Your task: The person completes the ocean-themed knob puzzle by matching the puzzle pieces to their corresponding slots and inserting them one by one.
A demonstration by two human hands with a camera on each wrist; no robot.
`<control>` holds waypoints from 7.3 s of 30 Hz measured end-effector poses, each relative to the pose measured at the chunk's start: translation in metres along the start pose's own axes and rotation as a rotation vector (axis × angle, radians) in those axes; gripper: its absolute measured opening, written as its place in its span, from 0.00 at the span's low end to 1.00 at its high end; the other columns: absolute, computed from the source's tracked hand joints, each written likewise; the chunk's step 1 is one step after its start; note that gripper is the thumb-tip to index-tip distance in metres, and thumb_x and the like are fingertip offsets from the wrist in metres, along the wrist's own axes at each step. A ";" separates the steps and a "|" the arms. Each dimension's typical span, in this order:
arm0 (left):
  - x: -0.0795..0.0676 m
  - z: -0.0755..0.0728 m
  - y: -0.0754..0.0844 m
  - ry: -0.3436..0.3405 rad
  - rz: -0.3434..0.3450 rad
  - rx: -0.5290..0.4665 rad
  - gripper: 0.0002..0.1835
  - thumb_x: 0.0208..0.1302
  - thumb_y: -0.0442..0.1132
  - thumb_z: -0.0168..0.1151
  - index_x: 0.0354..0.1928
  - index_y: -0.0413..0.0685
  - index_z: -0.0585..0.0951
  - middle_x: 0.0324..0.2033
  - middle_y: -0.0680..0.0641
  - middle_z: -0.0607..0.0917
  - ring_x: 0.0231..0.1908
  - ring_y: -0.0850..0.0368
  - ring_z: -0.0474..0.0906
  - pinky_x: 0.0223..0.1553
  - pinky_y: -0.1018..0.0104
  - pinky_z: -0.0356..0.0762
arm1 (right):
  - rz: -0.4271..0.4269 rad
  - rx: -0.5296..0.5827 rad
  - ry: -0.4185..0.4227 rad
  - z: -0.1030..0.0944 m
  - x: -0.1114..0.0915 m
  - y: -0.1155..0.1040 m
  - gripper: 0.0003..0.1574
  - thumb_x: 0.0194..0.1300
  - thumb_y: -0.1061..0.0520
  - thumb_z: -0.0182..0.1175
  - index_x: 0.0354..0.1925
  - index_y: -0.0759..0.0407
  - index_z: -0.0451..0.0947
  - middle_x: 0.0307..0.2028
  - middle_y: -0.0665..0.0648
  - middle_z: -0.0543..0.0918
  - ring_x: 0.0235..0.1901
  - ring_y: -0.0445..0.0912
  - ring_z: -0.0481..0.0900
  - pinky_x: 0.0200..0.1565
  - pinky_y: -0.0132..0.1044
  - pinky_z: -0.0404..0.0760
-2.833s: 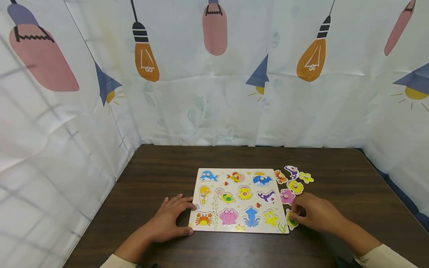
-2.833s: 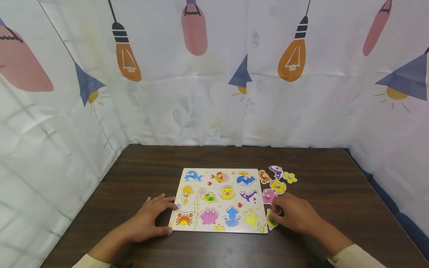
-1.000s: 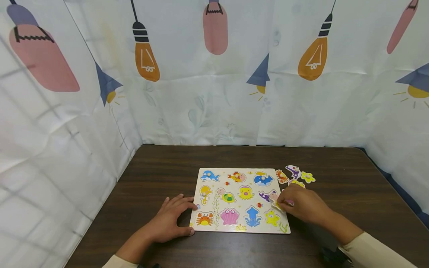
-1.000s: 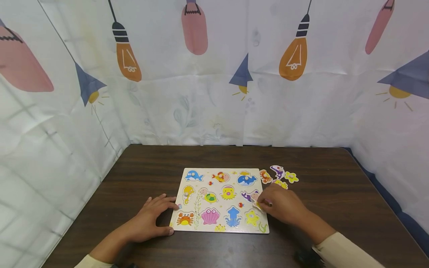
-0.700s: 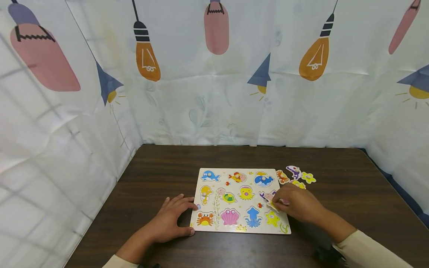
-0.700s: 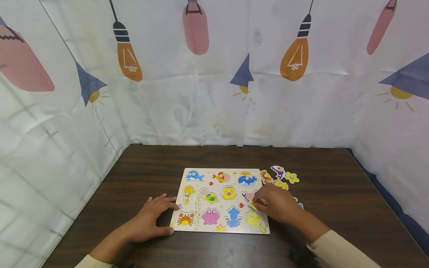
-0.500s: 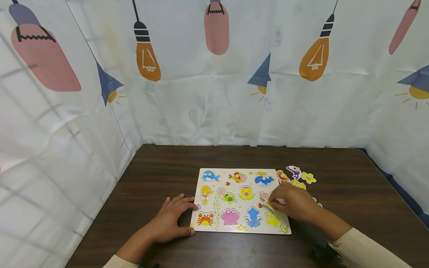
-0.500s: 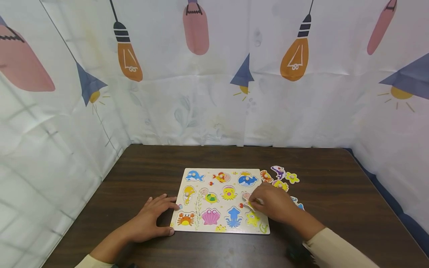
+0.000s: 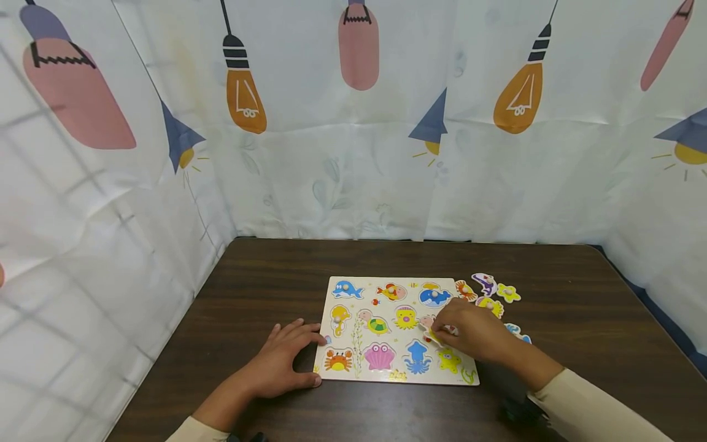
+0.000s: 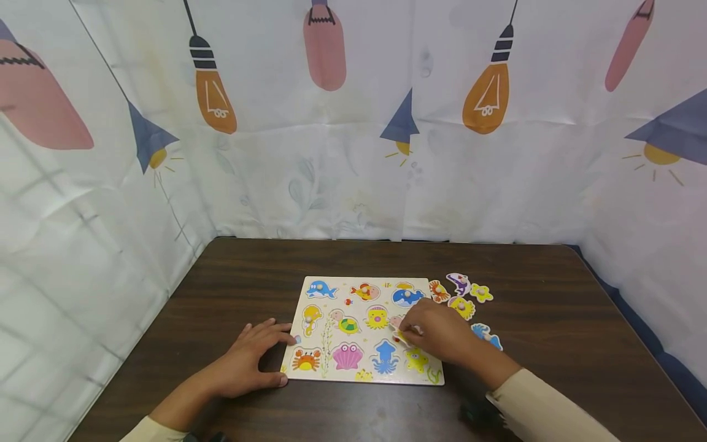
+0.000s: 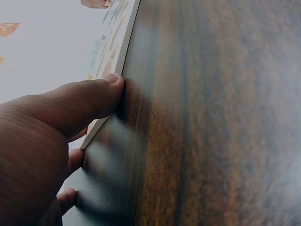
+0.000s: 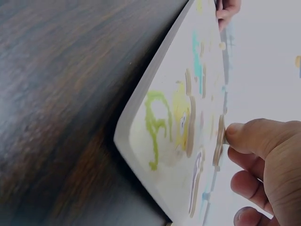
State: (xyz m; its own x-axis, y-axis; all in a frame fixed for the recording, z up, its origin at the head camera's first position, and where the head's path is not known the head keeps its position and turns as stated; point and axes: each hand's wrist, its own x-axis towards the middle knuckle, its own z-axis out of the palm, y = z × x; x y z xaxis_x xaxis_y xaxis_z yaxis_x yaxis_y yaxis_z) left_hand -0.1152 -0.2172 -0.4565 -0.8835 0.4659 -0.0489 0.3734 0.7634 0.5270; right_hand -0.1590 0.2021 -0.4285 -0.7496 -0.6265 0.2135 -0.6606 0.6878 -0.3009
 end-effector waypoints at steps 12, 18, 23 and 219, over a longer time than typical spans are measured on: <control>0.000 -0.001 0.001 -0.004 -0.006 0.003 0.31 0.55 0.60 0.76 0.59 0.66 0.77 0.71 0.52 0.71 0.76 0.39 0.54 0.71 0.27 0.37 | -0.008 -0.002 -0.005 0.004 0.012 -0.010 0.06 0.60 0.55 0.76 0.36 0.44 0.89 0.36 0.37 0.83 0.40 0.37 0.77 0.40 0.37 0.82; 0.000 0.000 0.001 -0.002 -0.005 0.002 0.31 0.55 0.61 0.76 0.59 0.67 0.77 0.71 0.52 0.71 0.76 0.39 0.54 0.71 0.27 0.37 | -0.022 0.006 -0.006 0.007 0.018 -0.014 0.05 0.61 0.54 0.75 0.36 0.44 0.88 0.36 0.37 0.83 0.40 0.36 0.78 0.40 0.37 0.82; 0.000 0.000 0.000 0.002 0.000 0.009 0.31 0.55 0.61 0.76 0.59 0.67 0.77 0.71 0.52 0.71 0.76 0.39 0.54 0.70 0.27 0.38 | -0.031 0.013 -0.017 0.009 0.024 -0.019 0.04 0.62 0.52 0.75 0.36 0.43 0.88 0.35 0.36 0.83 0.40 0.35 0.77 0.38 0.35 0.81; 0.000 0.004 -0.001 0.009 -0.008 -0.005 0.30 0.55 0.60 0.76 0.59 0.70 0.77 0.71 0.54 0.71 0.76 0.40 0.54 0.71 0.29 0.36 | 0.261 -0.067 -0.070 -0.012 -0.019 0.050 0.11 0.59 0.52 0.75 0.42 0.48 0.90 0.42 0.47 0.86 0.46 0.49 0.79 0.44 0.47 0.85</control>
State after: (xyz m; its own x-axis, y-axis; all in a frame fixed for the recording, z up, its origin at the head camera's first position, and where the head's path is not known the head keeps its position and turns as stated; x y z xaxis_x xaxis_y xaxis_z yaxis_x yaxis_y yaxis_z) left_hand -0.1140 -0.2158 -0.4606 -0.8889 0.4559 -0.0453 0.3653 0.7650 0.5304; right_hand -0.1785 0.2533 -0.4364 -0.8916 -0.4471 0.0712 -0.4484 0.8505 -0.2750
